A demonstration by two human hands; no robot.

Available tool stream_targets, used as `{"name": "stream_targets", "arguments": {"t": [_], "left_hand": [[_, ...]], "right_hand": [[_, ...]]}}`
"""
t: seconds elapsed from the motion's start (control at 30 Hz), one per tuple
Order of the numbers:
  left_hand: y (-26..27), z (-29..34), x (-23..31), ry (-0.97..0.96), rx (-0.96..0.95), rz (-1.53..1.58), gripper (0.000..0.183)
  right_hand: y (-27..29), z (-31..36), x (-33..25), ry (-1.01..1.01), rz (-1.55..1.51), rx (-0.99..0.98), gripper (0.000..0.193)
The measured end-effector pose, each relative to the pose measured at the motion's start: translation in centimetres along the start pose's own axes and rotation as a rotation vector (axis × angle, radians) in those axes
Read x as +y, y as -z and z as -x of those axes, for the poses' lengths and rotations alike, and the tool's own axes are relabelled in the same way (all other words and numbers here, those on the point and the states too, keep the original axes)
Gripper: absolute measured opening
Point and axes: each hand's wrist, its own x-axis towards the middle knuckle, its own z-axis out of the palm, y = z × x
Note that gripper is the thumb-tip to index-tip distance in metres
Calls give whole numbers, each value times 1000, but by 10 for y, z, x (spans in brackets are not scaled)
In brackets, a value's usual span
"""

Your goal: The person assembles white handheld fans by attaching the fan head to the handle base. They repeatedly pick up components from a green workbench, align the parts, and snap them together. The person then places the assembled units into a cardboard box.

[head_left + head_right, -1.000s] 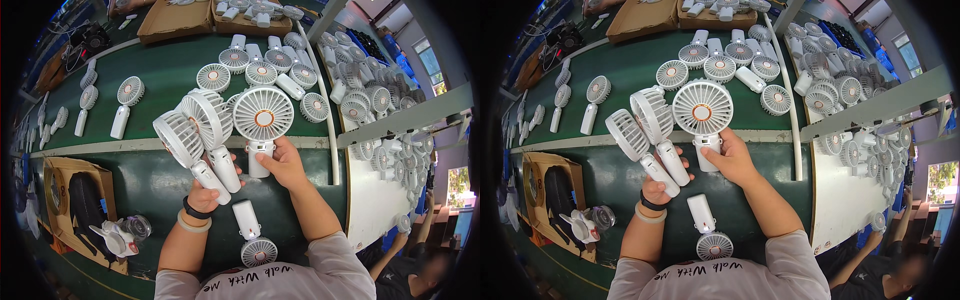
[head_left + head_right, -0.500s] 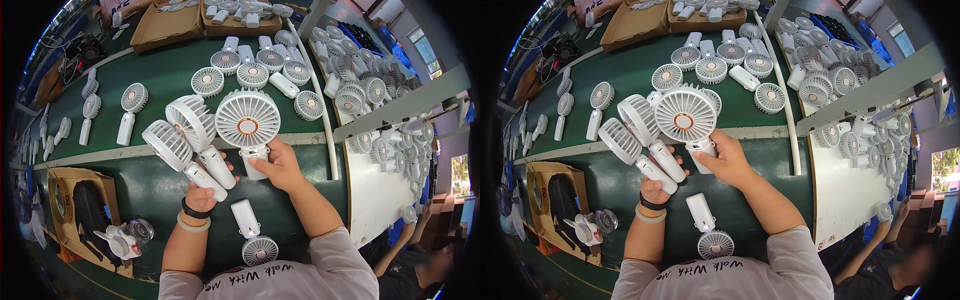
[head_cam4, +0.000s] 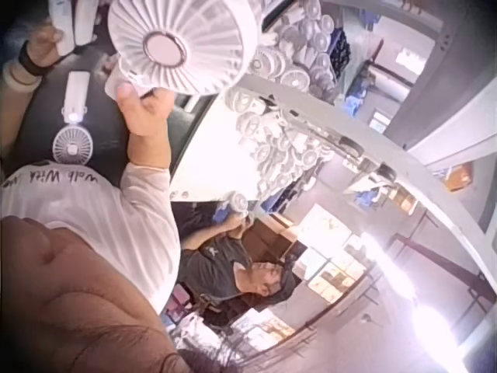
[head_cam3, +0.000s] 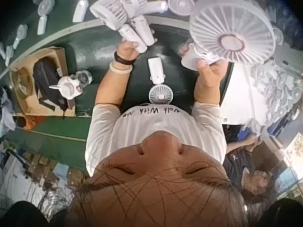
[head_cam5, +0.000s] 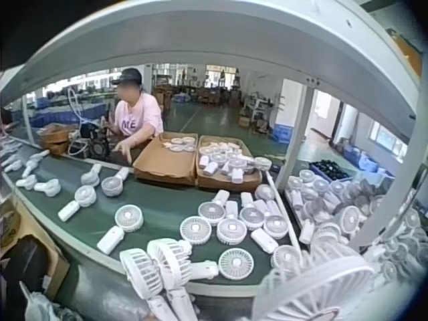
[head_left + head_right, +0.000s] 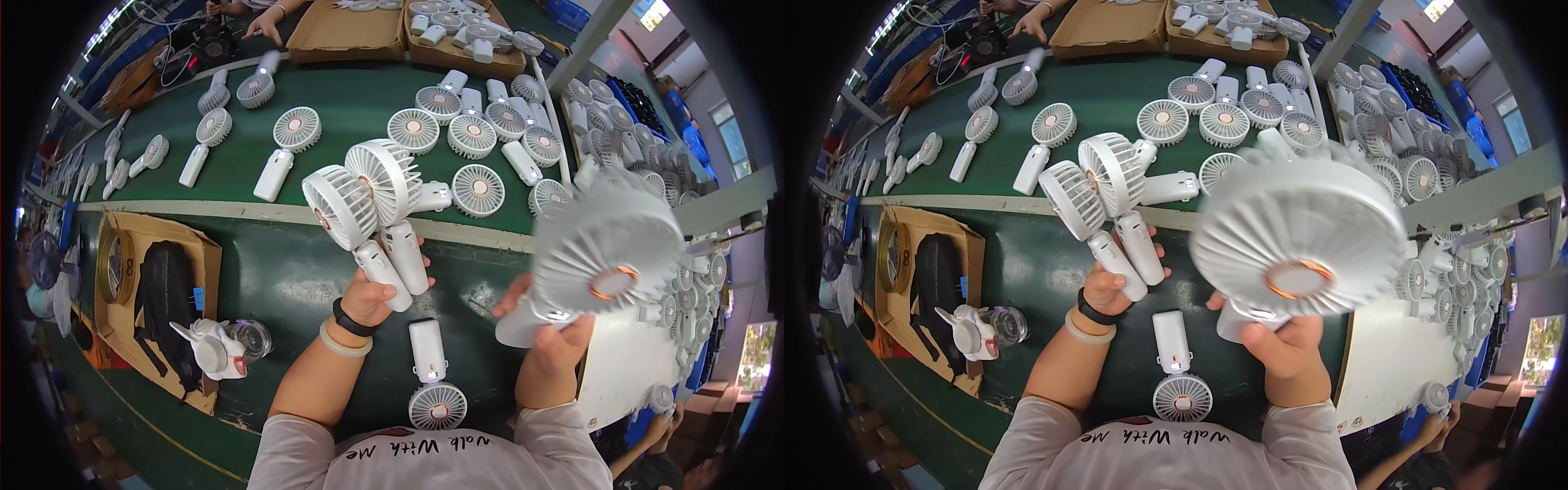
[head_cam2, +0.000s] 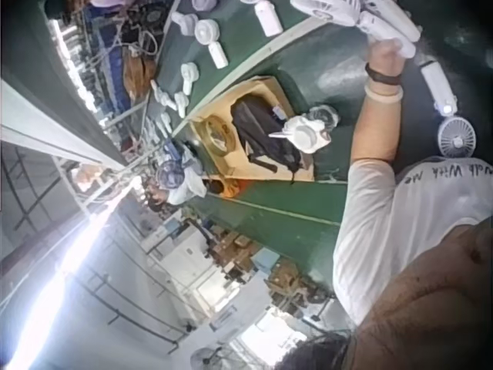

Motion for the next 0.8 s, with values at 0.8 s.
{"name": "stream_targets", "arguments": {"t": [0.8], "left_hand": [[-25,2,-18,-6,-93,-944,82]], "right_hand": [[2,-15,122,-174,-8,-253,88]]}}
